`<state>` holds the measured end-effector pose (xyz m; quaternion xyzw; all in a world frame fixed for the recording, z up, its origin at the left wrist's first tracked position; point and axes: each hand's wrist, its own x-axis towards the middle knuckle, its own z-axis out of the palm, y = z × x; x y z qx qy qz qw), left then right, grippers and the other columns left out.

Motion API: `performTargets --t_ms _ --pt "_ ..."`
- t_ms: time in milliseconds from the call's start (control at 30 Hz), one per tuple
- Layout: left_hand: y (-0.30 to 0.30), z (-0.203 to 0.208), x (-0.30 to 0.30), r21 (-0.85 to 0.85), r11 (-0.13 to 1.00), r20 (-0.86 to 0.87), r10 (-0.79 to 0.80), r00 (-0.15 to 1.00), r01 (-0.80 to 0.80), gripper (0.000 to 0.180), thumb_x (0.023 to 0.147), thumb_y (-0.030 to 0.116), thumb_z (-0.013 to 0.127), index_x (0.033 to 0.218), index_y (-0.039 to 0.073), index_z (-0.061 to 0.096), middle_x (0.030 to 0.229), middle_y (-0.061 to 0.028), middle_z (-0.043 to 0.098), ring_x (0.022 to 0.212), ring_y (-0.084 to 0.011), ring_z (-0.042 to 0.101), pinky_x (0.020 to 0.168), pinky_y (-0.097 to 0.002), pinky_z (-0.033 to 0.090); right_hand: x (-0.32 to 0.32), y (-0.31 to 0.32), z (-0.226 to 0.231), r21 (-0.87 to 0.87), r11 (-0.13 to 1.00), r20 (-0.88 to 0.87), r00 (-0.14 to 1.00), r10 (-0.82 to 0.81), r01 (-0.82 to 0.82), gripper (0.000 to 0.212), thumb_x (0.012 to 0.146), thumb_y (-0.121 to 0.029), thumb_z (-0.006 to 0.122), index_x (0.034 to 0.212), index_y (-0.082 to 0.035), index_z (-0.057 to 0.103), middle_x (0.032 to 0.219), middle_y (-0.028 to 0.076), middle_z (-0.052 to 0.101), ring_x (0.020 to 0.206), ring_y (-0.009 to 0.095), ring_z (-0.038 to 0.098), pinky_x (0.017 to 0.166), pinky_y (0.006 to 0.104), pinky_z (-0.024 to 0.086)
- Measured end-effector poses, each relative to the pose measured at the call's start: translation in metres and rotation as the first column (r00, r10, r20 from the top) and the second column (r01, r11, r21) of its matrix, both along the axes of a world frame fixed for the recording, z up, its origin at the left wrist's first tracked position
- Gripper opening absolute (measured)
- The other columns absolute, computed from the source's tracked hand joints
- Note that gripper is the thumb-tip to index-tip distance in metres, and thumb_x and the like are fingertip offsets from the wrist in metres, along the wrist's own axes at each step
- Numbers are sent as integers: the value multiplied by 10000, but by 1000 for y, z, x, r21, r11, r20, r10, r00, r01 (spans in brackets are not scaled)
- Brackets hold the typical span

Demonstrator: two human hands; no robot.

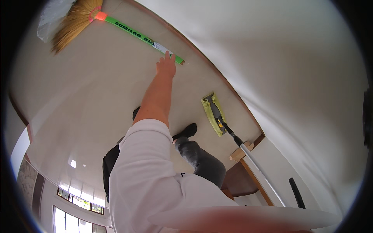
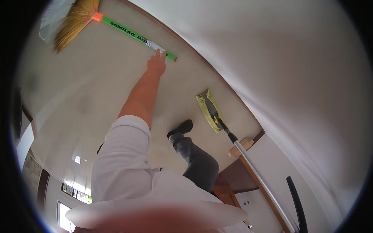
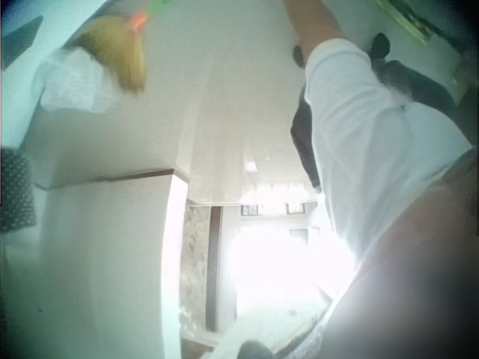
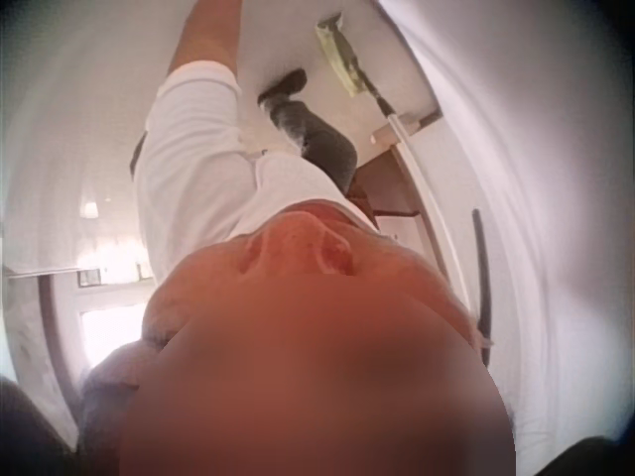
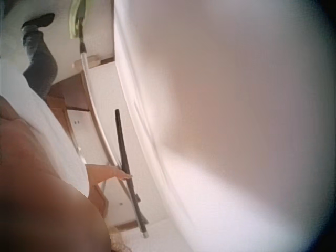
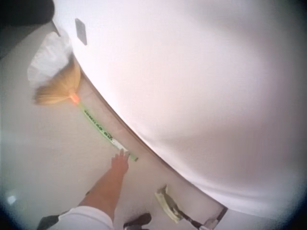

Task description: The person assembles a vacuum cleaner by inserting a filter into the canister, attaching the motor unit, connecting the hose, and plugging in the power cord. The person then moves the assembled vacuum across the room.

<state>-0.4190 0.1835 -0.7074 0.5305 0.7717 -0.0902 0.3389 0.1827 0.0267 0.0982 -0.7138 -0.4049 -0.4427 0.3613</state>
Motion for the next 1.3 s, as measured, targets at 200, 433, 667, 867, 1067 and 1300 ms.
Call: performTargets --t_ms 200,433,667,867,1067,1300 --pt "25 -74 9 203 929 -259 -255 932 311 443 846 165 415 1282 190 340 1327 -62 311 1179 -273 346 932 -492 295 -34 9 -43 120 993 -7 1000 -16 17 632 730 -332 626 1215 2 398 1178 184 457 1001 297 496 866 420 407" --pt "-48 -102 -3 -74 805 -119 -593 797 588 205 768 198 521 953 132 580 916 -23 566 946 -219 519 832 -423 363 -31 8 -61 192 980 -36 998 -48 54 597 718 -309 641 1173 22 442 1119 195 497 947 300 521 827 409 431" --pt "-129 57 -57 77 671 31 -741 671 737 69 718 154 529 758 134 582 772 -44 578 809 -211 560 730 -338 397 -24 -17 -65 294 938 -176 975 -137 185 563 705 -286 656 1130 42 487 1060 207 538 892 302 546 787 398 455" --pt "-110 317 -30 175 712 230 -701 675 680 136 669 134 548 799 95 561 759 -100 586 813 -272 575 698 -392 441 23 -29 -52 -196 874 -538 696 -476 445 493 697 -288 688 1038 41 553 977 131 581 783 233 595 686 317 511" --pt "-109 474 -15 206 825 359 -565 743 527 213 689 128 535 891 59 521 809 -169 587 822 -343 565 717 -431 445 3 -86 -85 99 975 -651 754 -88 199 463 657 -290 751 844 108 606 812 136 620 646 183 563 606 273 491" --pt "-128 514 14 189 817 458 -564 687 544 278 678 158 565 924 42 509 856 -209 579 847 -374 551 718 -442 437 -64 -165 -107 310 938 -741 658 136 155 342 664 -122 737 882 71 558 845 60 557 757 135 506 711 268 418"
